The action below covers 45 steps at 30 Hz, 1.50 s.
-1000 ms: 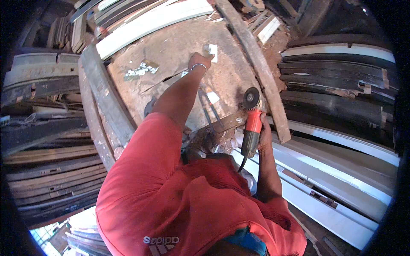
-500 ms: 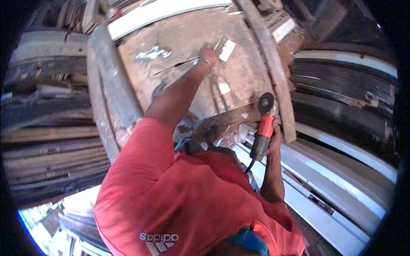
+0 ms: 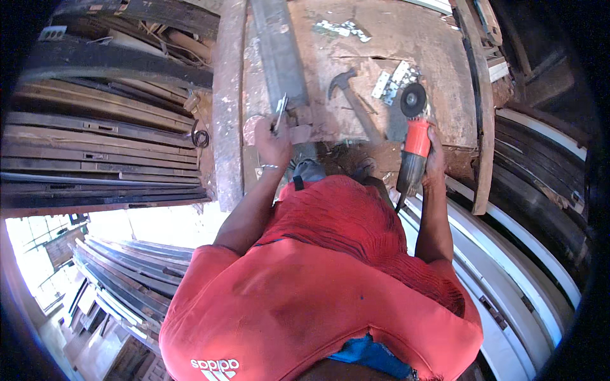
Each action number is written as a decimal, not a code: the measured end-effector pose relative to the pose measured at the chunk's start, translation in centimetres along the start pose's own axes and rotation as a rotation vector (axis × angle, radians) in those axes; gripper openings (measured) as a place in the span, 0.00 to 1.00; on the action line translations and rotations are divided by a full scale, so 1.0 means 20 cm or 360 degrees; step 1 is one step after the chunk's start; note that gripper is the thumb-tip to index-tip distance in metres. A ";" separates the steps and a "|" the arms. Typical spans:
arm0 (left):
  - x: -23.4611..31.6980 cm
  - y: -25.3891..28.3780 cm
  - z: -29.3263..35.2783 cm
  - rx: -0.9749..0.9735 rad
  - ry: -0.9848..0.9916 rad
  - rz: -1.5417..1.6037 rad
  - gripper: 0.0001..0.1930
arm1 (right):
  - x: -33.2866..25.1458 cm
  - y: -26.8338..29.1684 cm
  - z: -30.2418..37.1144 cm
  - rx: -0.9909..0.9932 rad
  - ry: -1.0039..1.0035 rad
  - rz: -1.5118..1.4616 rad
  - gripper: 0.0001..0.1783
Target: The person trims a hinge using an angle grinder, then positions and hammers it onto a wooden surface.
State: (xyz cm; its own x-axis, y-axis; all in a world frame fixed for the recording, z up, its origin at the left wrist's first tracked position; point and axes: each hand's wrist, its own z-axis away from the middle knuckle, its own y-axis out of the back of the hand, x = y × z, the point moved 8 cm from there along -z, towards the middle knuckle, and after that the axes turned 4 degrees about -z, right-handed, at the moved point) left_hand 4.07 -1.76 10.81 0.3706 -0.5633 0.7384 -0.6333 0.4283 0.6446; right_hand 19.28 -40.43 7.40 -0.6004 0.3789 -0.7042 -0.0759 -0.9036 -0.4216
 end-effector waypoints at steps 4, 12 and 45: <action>-0.03 -0.14 0.09 -0.0189 -0.0437 -0.0320 0.14 | 0.09 -0.30 0.02 -0.0236 -0.0061 0.0120 0.31; -0.54 -0.21 -0.06 -0.0562 0.0514 0.0230 0.24 | 0.23 -0.51 -0.01 -0.0269 -0.0096 0.0389 0.33; -0.37 -0.29 -0.08 -0.0593 0.0174 0.0124 0.18 | 0.63 -0.81 -0.07 -0.0443 -0.0304 0.0400 0.29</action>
State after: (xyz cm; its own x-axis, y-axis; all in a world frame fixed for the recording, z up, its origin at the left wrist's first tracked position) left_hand 6.10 1.11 1.90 0.4140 -0.4494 0.7916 -0.3796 0.7052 0.5988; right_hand 14.09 -20.82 4.61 -0.7119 0.0863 -0.6970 0.2937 -0.8649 -0.4070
